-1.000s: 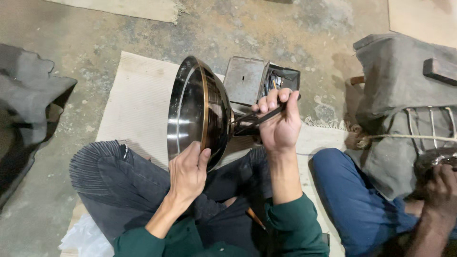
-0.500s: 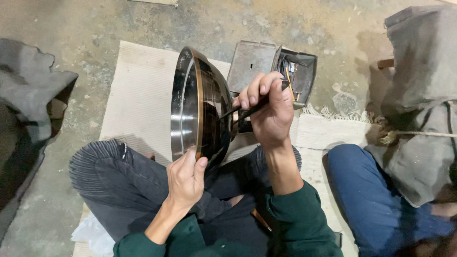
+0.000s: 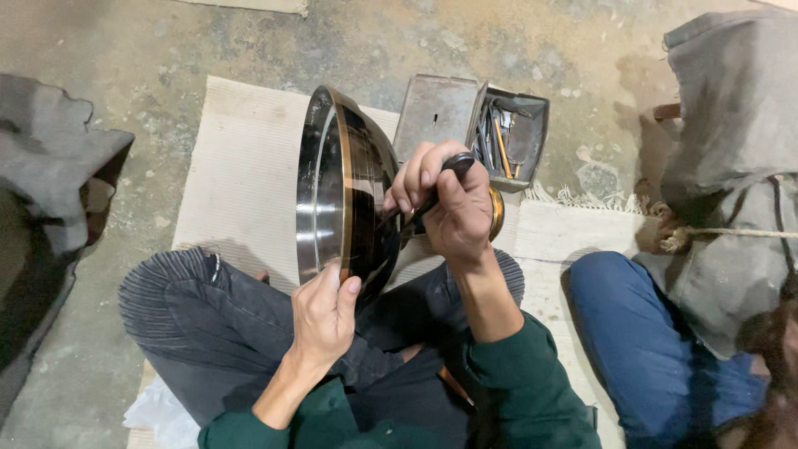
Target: The person sits on a mat and uses a small metal tool to engrave fine lines into the surface of a large, polished metal vessel. They hold the vessel steady with one hand while carefully guiding the tool with the other, occasionally rotating the object to access different areas.
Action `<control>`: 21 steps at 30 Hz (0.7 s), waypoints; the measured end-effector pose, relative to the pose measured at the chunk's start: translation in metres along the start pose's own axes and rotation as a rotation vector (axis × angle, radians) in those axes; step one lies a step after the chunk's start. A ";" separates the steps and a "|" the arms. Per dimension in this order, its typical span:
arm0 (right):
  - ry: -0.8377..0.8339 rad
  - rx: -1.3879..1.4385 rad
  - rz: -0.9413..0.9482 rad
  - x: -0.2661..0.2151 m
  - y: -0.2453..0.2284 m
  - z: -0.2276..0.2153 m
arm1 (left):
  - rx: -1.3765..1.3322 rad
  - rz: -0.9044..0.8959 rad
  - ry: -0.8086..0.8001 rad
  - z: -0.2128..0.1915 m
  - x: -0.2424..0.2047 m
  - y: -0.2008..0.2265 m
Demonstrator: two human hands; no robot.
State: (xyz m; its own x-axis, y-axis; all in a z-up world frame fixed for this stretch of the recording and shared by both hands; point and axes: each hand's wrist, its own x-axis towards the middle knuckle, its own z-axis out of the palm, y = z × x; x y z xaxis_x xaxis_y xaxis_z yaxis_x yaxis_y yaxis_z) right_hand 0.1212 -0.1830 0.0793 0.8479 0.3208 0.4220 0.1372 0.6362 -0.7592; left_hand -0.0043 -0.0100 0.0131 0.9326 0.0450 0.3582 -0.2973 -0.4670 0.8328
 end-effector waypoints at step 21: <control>0.018 -0.007 -0.082 -0.009 -0.004 0.001 | -0.042 -0.015 -0.012 -0.001 0.002 -0.001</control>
State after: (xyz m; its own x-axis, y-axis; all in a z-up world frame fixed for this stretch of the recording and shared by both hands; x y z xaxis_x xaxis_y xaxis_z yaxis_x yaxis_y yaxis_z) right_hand 0.1126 -0.1877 0.0792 0.8425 0.2552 0.4744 0.2101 0.6552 -0.7256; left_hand -0.0022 -0.0088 0.0139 0.9395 0.0411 0.3402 -0.2910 -0.4285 0.8554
